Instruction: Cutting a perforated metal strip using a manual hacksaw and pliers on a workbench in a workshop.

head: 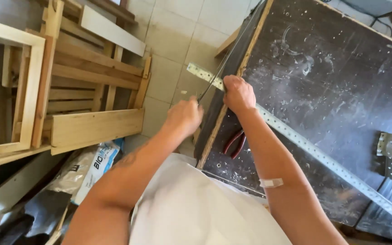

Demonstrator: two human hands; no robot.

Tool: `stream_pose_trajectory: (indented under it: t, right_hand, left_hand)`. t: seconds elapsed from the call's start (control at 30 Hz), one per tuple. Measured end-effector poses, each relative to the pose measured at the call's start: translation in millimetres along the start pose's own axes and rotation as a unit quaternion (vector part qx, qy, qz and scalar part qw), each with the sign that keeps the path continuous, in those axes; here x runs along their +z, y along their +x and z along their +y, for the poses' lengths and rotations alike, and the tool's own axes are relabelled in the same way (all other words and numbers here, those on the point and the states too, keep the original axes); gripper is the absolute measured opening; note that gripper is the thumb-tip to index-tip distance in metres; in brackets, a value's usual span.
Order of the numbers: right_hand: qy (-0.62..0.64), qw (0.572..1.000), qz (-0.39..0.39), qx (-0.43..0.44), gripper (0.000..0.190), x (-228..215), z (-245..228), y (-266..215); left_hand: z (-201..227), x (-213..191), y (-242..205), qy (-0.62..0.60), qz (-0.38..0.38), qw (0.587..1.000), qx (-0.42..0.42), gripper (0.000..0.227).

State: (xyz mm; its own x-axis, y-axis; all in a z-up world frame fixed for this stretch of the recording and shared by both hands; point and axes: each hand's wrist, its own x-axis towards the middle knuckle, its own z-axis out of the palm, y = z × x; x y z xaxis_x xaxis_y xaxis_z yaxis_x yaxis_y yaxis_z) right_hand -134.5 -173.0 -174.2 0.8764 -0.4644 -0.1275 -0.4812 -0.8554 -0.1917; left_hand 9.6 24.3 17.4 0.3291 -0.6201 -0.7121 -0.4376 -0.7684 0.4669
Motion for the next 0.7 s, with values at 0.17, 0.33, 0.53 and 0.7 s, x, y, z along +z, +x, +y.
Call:
stream_pose_trajectory:
  t: [0.17,0.33,0.53,0.7]
  right_hand:
    - [0.001,1.0,0.01,-0.001,0.026,9.2,2.1,-2.4]
    - [-0.012,0.999,0.042,0.001,0.022,-1.0,-7.2,-5.9]
    - [-0.032,0.999,-0.002,-0.01,0.023,8.2,1.9,-7.8]
    - [-0.022,0.998,-0.058,0.025,0.029,6.7,7.6,9.7]
  left_hand:
    - [3.0,0.6,3.2,-0.009,-0.014,1.0,-0.005,0.054]
    - [3.9,0.9,2.7,-0.011,0.001,1.0,-0.008,0.051]
    - [4.9,1.4,-8.2,-0.001,-0.038,0.999,-0.037,0.052]
    - [-14.5,7.5,13.4,0.018,0.025,1.0,-0.003,0.051]
